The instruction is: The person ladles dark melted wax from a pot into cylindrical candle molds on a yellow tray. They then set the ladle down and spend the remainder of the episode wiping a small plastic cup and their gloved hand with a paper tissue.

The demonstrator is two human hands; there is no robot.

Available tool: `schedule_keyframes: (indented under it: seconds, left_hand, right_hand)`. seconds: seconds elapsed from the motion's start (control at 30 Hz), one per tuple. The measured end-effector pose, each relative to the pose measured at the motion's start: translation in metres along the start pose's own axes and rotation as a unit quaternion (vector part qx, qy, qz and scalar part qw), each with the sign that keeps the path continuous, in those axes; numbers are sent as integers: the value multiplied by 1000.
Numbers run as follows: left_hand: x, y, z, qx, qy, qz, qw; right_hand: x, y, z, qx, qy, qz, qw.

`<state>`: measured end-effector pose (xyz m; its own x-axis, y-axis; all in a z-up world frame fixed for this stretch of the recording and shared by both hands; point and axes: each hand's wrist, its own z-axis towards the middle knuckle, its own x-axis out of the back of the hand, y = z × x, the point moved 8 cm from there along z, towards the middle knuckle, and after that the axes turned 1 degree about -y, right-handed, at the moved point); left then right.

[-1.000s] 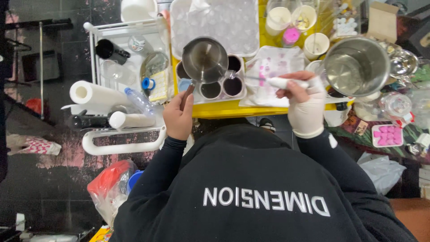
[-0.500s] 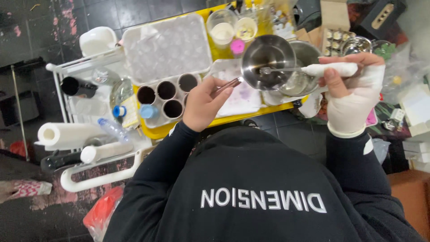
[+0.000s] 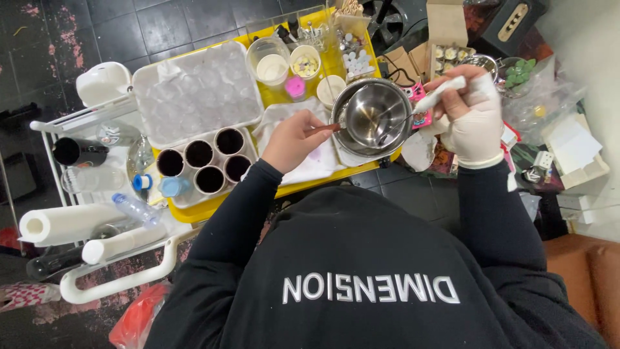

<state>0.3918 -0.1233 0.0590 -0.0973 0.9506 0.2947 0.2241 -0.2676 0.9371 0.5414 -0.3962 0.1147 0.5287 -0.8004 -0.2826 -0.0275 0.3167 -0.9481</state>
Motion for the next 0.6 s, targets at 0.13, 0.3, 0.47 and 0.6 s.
schedule_keyframes:
  seconds: [0.13,0.3,0.47,0.6]
  left_hand:
    - [3,-15,5,0,-8,31,999]
    - [-1,-29,1,31,-11,21,999]
    - [-10,-33,-7,32,-9,-28,999]
    - [-16,-43,-9,18,7,-46,999]
  right_hand:
    - [-8,12,16,-38,-57,2,998]
    - [-26,20,42,-76,-121,-144,979]
    - [-20,35,61,-115,-184,-182,959]
    - [-19,51,78,-95,-244,-184,947]
